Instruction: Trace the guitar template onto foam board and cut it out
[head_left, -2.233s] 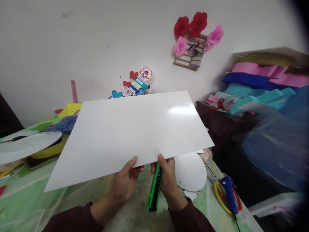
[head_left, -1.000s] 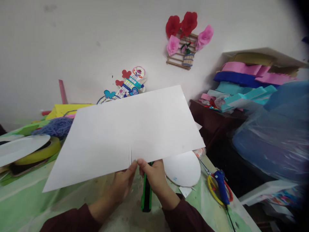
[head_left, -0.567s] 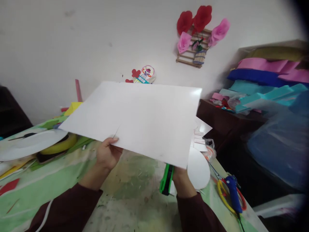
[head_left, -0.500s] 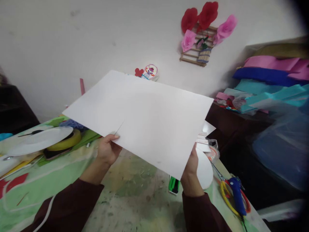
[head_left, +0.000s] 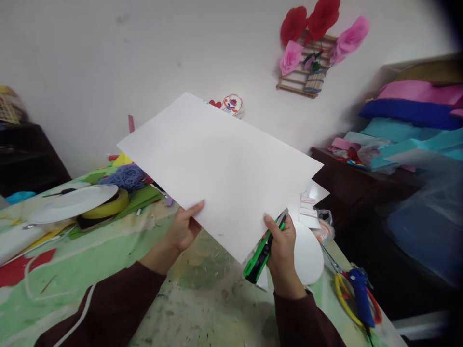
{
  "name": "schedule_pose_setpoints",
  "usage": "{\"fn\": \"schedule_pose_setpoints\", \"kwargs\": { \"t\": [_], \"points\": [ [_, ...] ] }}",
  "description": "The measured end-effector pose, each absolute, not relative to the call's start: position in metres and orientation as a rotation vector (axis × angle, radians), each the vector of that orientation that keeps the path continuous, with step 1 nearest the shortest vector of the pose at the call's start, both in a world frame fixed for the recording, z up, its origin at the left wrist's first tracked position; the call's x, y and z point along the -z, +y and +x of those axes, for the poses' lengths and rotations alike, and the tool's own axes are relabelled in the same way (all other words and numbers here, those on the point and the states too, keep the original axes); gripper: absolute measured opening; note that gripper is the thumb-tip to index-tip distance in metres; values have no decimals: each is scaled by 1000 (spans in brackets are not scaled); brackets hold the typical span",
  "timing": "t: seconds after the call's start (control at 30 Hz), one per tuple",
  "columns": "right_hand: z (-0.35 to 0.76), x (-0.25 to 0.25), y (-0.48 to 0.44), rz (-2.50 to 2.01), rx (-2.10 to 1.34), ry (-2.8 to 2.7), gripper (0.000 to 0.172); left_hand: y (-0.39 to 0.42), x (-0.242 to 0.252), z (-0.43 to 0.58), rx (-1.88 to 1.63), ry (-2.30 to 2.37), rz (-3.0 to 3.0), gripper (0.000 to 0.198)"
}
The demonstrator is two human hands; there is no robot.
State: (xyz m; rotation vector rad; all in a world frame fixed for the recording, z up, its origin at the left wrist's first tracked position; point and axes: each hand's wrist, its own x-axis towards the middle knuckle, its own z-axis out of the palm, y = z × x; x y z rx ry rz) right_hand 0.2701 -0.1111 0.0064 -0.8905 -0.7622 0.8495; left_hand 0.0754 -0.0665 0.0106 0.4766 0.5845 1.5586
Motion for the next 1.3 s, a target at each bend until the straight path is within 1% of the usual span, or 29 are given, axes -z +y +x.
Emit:
{"fn": "schedule_pose_setpoints", "kwargs": {
  "t": [0.17,0.37,0.57,0.73,0.87,1.0,1.13,1.3],
  "points": [
    [274,-2,-103,-911,-950,-647,37,-70,-2,80,-1522,560,558,25],
    [278,3,-96,-859,-1034,-567,34,-71,-4,75,-1503,529,605,22],
    [279,8,-91,-769,-1077,-566,43,-77,-9,71,-1404,474,795,23],
    [281,11,-89,-792,-1064,-552,41,-76,-13,67,-1401,536,869,23],
    [281,11,-90,-784,-1079,-549,43,-76,-13,69,-1399,548,853,24],
    [277,11,-90,-788,-1063,-575,41,-76,-9,73,-1441,649,833,28],
    [273,13,-89,-836,-1037,-547,39,-78,-6,78,-1378,728,860,32],
    [277,19,-85,-866,-1094,-511,36,-79,-2,80,-1346,726,867,31]
  ]
}}
